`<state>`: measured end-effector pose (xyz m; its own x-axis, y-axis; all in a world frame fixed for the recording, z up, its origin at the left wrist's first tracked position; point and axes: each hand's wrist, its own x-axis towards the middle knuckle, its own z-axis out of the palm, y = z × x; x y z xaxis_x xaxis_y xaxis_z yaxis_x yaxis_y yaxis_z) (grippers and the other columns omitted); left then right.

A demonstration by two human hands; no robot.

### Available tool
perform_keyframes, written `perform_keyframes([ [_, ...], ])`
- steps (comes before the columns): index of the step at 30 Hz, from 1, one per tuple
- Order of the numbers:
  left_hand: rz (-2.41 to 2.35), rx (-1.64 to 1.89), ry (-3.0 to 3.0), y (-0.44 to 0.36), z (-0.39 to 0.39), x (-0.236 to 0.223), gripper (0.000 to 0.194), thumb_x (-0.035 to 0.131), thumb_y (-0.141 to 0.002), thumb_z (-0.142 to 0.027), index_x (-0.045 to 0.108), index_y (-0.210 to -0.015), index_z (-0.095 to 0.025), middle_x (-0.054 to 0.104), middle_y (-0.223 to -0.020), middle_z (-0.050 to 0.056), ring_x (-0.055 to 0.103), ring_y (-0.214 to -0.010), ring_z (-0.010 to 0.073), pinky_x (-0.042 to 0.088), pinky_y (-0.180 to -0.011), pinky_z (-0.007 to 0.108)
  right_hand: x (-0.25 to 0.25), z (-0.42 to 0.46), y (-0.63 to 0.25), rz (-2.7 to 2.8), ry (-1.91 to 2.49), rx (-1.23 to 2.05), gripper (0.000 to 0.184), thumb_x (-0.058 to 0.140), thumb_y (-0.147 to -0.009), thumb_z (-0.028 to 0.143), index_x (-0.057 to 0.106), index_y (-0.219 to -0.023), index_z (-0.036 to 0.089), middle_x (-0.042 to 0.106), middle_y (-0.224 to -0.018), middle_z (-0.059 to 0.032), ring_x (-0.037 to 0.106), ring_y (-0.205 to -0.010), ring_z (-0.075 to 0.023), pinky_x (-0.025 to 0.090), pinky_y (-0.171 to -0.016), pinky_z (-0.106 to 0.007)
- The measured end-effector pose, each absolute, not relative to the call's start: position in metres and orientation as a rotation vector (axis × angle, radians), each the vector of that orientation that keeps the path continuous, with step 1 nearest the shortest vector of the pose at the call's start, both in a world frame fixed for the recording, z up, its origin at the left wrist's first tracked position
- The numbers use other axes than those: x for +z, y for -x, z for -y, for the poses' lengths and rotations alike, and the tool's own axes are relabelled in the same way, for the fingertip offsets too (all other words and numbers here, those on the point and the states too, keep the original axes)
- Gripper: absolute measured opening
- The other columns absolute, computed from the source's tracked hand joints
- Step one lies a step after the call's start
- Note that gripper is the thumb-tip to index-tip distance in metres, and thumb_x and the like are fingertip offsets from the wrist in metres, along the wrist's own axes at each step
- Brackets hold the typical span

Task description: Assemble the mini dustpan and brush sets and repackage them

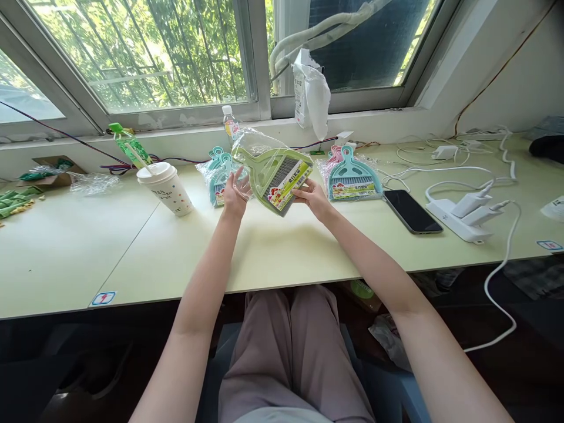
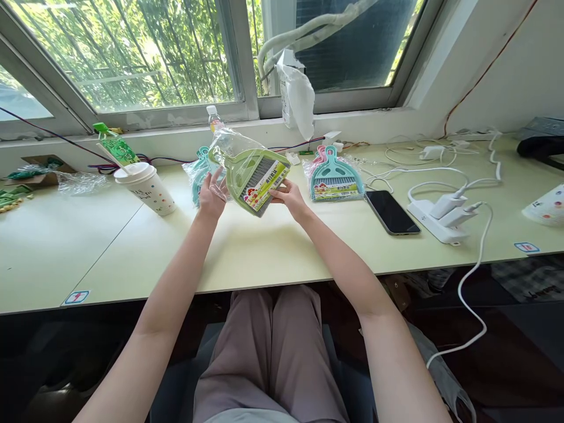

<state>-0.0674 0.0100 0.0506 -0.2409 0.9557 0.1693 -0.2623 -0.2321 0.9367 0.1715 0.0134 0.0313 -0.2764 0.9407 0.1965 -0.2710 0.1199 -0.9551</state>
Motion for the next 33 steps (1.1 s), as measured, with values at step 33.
perform_keyframes([
  [33, -0.902, 1.312, -1.043, 0.008, 0.018, 0.043, 0.043, 0.078, -0.074, -0.033, 0.069, -0.113, -0.017, 0.073, -0.115, 0.010, 0.070, -0.103, 0.0238, 0.058, -0.082, 0.032, 0.028, -0.021, -0.166, 1.200, 0.722, 1.297, 0.043, 0.084, -0.069, 0.035, 0.059, -0.101, 0.023, 0.076, -0.101, -0.0051, 0.071, -0.108, -0.0278, 0.062, -0.093, -0.049],
])
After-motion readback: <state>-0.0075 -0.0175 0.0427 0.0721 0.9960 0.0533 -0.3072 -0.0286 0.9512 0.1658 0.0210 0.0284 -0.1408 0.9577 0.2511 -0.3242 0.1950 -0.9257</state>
